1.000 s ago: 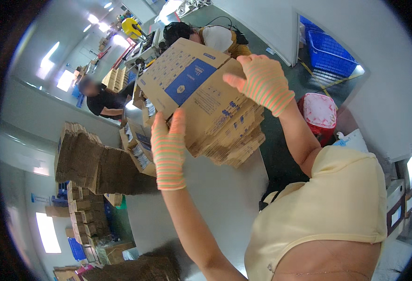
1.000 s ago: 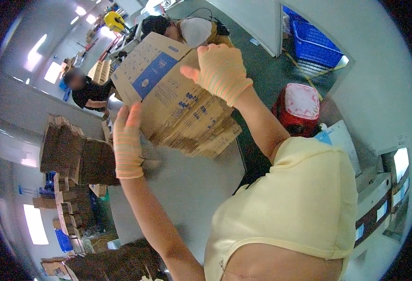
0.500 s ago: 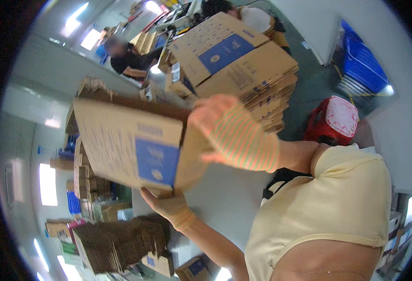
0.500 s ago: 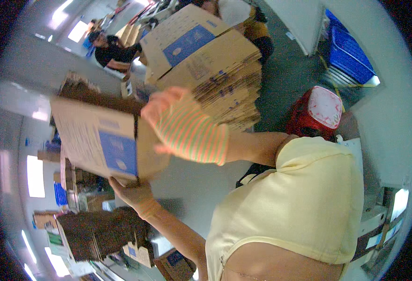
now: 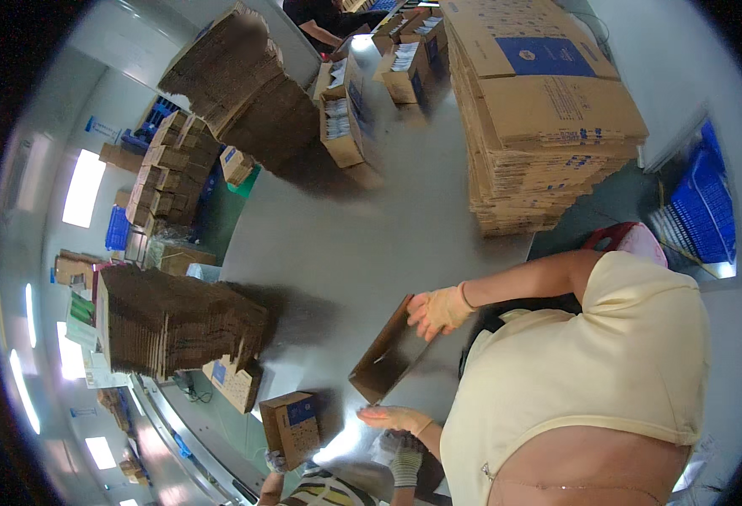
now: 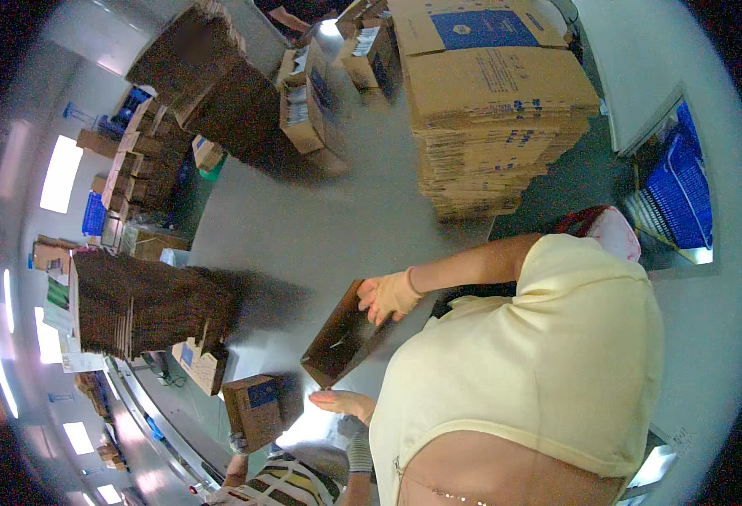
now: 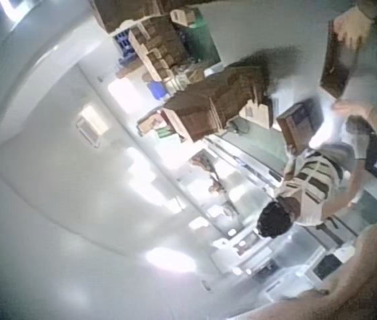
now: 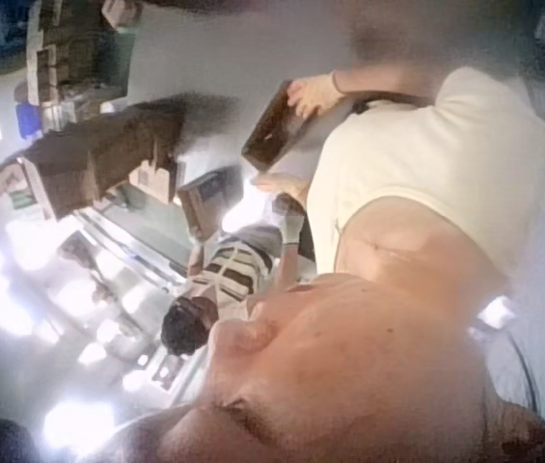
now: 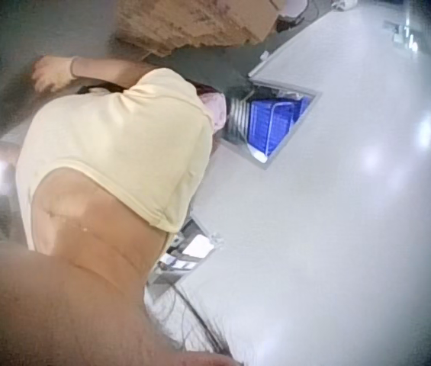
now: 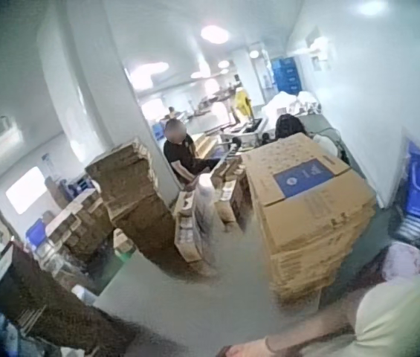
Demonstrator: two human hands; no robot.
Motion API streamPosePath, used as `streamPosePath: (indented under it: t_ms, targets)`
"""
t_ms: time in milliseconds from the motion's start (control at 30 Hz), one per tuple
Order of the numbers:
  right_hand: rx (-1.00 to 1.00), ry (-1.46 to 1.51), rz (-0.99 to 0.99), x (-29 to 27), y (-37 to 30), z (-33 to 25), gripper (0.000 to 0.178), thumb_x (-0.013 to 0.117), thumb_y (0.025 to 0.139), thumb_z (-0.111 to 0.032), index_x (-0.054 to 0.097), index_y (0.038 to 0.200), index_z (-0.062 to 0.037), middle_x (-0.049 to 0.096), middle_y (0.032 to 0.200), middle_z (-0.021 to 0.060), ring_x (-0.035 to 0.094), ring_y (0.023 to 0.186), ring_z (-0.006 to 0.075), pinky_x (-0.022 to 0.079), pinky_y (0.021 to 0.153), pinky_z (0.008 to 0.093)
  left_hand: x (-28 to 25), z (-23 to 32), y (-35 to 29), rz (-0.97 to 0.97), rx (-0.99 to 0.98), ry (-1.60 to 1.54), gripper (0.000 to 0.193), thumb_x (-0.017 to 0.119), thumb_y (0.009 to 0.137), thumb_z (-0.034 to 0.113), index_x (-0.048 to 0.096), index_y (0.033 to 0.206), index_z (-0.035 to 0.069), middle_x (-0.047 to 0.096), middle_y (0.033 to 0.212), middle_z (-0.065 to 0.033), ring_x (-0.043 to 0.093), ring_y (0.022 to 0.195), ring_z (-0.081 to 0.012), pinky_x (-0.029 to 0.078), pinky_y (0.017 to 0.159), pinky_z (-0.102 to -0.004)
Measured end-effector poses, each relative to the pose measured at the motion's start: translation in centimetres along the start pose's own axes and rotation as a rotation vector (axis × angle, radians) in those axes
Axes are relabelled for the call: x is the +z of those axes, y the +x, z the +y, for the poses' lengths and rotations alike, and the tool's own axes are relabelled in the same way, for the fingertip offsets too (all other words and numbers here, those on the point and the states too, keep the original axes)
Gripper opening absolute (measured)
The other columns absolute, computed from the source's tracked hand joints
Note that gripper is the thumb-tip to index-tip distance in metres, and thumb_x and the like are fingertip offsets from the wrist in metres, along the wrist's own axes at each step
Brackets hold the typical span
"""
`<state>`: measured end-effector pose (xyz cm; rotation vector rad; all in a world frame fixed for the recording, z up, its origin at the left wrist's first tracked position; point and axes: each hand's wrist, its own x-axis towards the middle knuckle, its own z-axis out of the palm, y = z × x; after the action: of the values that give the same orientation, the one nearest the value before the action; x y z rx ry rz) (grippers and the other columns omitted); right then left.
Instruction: The person repeatedly picks up small white packets from a table and places them into a cardboard box. The camera shakes violently throughout the process, making the view unstable. The person also handles the cardboard box, opening and closing it as they pack.
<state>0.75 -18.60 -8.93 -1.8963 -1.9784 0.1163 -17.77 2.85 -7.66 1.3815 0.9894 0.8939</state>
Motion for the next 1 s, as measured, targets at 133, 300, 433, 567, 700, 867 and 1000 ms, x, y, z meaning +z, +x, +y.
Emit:
streamPosePath:
  t_ms: [133,300,433,567,700,867,1000]
  targets:
    - [0.17,0.28,0.033,-1.2,-2.4,-0.1,0.042,0.047,0.092,-0.043,0.065,0.116,-0.0131,0.062,0.117,0.0052,0.05,0.117,0.0228,0.02,0.109,0.0463,4.1,2.4,-1.6,-0.582,0.693,1.367,0.029,0.047,0.091,0.025,0.066,0.096,0.003,0.062,0.103,-0.0128,0.056,0.099,-0.0313,0.043,0.085,-0.0405]
    - [0.382,0.396,0.507,0.3,0.0,0.0,0.024,0.058,0.083,-0.021,0.065,0.104,-0.0125,0.064,0.086,0.0059,0.059,0.084,0.0276,0.046,0.08,0.0384,7.3,0.3,0.8,-0.386,1.117,1.248,0.026,0.051,0.086,0.021,0.068,0.074,0.007,0.066,0.086,-0.0137,0.06,0.067,-0.0286,0.044,0.054,-0.0408]
    - [0.298,-0.101,0.257,-0.1,2.6,0.0,0.008,0.059,0.076,-0.024,0.059,0.078,-0.0161,0.062,0.075,0.0006,0.06,0.078,0.0201,0.046,0.07,0.0351,8.8,0.6,0.4,-0.567,1.134,1.351,0.033,0.053,0.086,0.029,0.058,0.104,0.002,0.06,0.103,-0.0182,0.056,0.091,-0.0344,0.043,0.077,-0.0444]
    - [0.393,-0.087,0.36,2.4,1.5,1.8,0.02,0.058,0.083,-0.02,0.061,0.103,-0.0168,0.064,0.1,-0.0013,0.059,0.099,0.0209,0.042,0.088,0.0383,18.2,8.3,-5.8,-1.138,1.152,0.442,0.034,0.054,0.086,0.028,0.056,0.107,0.002,0.059,0.104,-0.0184,0.056,0.092,-0.0345,0.044,0.077,-0.0445]
    - [0.478,-0.132,0.672,1.7,-0.9,1.4,0.024,0.057,0.084,-0.02,0.06,0.108,-0.016,0.064,0.104,0.0004,0.058,0.102,0.0236,0.042,0.089,0.0402,30.5,25.6,-22.2,-1.557,1.294,-0.302,0.035,0.055,0.086,0.028,0.055,0.109,0.001,0.059,0.105,-0.0185,0.056,0.093,-0.0345,0.044,0.078,-0.0446]
    - [0.483,-0.111,0.57,-0.6,2.9,2.2,0.022,0.057,0.083,-0.019,0.06,0.105,-0.0149,0.064,0.101,0.002,0.059,0.099,0.0245,0.043,0.086,0.0407,41.0,36.3,-35.6,-1.599,1.593,-0.197,0.036,0.056,0.086,0.027,0.054,0.111,0.001,0.059,0.107,-0.0187,0.056,0.094,-0.0346,0.044,0.078,-0.0447]
    - [0.603,-0.118,0.574,-2.0,1.0,1.4,0.021,0.058,0.083,-0.019,0.061,0.103,-0.0141,0.064,0.098,0.0033,0.059,0.096,0.0252,0.044,0.084,0.041,45.3,36.7,-44.0,-1.598,1.721,0.229,0.038,0.056,0.086,0.027,0.053,0.113,0.001,0.058,0.108,-0.0189,0.056,0.094,-0.0346,0.045,0.079,-0.0447]
